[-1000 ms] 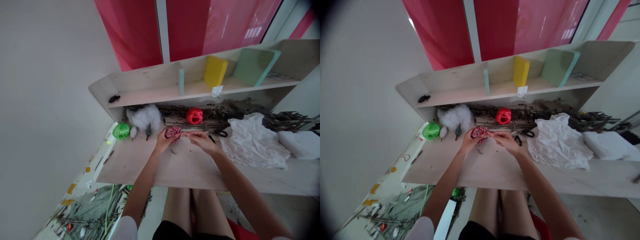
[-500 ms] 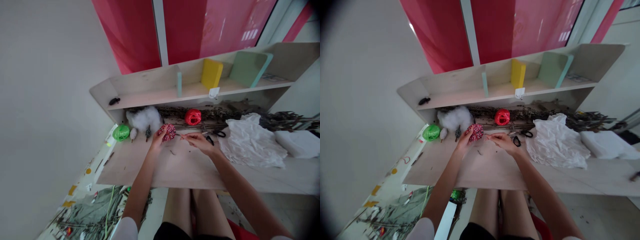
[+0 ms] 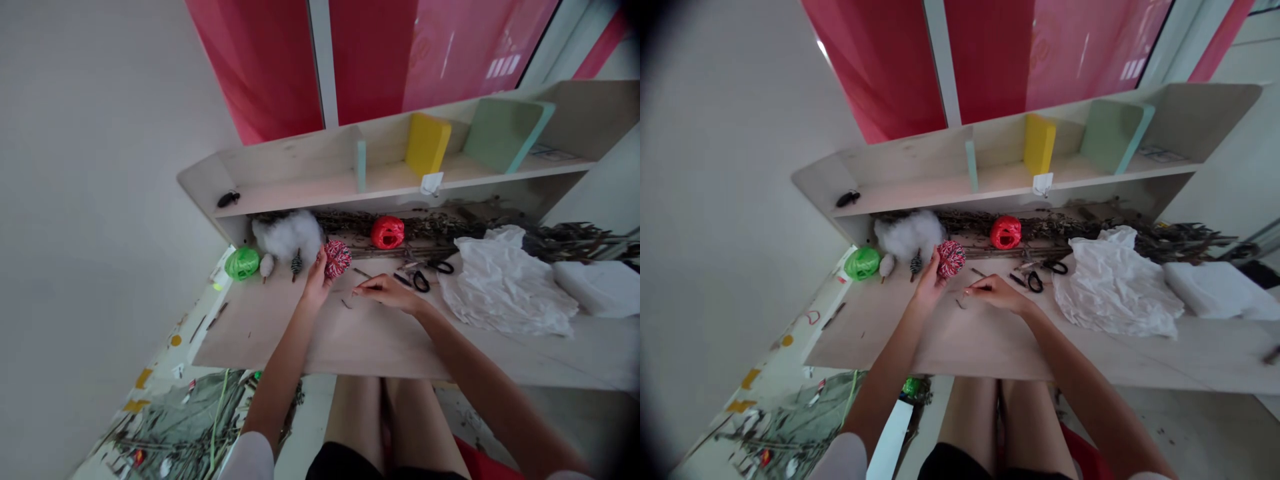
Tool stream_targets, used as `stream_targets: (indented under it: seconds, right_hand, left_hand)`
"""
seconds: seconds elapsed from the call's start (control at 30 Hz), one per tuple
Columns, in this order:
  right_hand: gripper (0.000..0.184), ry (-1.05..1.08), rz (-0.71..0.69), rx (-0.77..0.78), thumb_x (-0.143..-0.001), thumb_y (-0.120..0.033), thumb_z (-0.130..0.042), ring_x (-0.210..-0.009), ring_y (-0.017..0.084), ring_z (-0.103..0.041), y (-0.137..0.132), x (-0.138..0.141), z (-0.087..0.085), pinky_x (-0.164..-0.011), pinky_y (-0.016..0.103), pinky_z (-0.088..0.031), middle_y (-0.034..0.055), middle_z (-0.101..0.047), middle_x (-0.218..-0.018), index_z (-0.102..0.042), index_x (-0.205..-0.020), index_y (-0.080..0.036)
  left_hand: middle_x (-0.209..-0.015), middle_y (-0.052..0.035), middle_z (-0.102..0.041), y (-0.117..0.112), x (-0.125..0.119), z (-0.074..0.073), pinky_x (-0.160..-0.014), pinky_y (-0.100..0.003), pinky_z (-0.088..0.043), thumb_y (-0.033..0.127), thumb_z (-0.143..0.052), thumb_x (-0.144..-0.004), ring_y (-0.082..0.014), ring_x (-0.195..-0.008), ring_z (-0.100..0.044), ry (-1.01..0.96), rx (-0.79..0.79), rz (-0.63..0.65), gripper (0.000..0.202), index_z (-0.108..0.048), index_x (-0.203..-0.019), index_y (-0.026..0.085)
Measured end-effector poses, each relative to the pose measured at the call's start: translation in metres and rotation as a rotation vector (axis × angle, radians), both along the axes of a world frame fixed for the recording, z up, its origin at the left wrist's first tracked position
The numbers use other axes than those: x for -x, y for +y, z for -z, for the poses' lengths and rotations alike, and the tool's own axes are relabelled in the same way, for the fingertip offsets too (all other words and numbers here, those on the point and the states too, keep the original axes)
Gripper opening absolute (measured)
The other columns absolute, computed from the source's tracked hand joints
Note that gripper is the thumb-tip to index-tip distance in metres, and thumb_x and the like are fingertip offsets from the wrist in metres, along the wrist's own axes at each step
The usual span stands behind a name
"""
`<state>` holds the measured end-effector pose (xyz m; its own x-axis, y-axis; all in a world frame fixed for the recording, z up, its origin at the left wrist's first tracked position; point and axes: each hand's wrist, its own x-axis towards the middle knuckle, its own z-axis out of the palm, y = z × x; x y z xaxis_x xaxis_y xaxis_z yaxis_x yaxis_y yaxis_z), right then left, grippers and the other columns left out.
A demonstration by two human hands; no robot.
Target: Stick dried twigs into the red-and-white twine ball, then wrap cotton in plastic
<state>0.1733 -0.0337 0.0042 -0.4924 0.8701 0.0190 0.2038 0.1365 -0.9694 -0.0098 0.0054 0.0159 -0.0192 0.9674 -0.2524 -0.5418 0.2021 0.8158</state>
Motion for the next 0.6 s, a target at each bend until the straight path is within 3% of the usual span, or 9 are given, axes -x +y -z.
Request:
stream_targets:
  seconds: [0.17, 0.37, 0.53, 0.6]
  right_hand:
    - [0.036, 0.008, -0.076, -0.003, -0.077, -0.052, -0.064, -0.064, 0.014, -0.056, 0.000, 0.006, 0.010, -0.063, 0.027, -0.045, 0.0012, -0.071, -0.073, -0.079, -0.083, -0.020]
    - [0.037, 0.011, -0.018, 0.019, -0.073, -0.054, -0.067, -0.060, 0.014, -0.052, 0.003, 0.003, 0.011, -0.055, 0.025, -0.040, -0.0004, -0.067, -0.064, -0.079, -0.080, -0.020]
    - [0.041, 0.060, 0.063, 0.107, -0.071, -0.054, -0.069, -0.053, 0.009, -0.042, 0.002, 0.002, 0.003, -0.046, 0.023, -0.028, 0.0038, -0.070, -0.076, -0.078, -0.087, -0.017]
    - [0.043, 0.082, 0.073, 0.165, -0.072, -0.054, -0.069, -0.049, 0.007, -0.035, 0.001, 0.001, 0.002, -0.044, 0.022, -0.022, 0.0034, -0.068, -0.072, -0.077, -0.089, -0.015]
  left_hand:
    - [-0.115, -0.0072, -0.069, -0.002, -0.003, -0.001, -0.083, -0.026, -0.055, 0.044, -0.065, -0.081, -0.0181, -0.105, -0.065, 0.029, -0.021, -0.057, 0.034, -0.067, -0.106, 0.020]
    - [-0.116, -0.0024, -0.069, 0.001, 0.004, 0.000, -0.084, -0.026, -0.055, 0.047, -0.057, -0.086, -0.0156, -0.105, -0.065, -0.032, 0.037, -0.096, 0.038, -0.061, -0.120, 0.029]
    - [-0.110, -0.0077, -0.071, 0.003, 0.010, -0.002, -0.078, -0.027, -0.055, 0.055, -0.044, -0.090, -0.0167, -0.094, -0.068, -0.117, 0.124, 0.049, 0.051, -0.061, -0.122, 0.020]
    - [-0.107, -0.0094, -0.072, 0.003, 0.013, -0.002, -0.080, -0.028, -0.055, 0.057, -0.041, -0.090, -0.0172, -0.092, -0.069, -0.162, 0.120, 0.115, 0.054, -0.062, -0.121, 0.018]
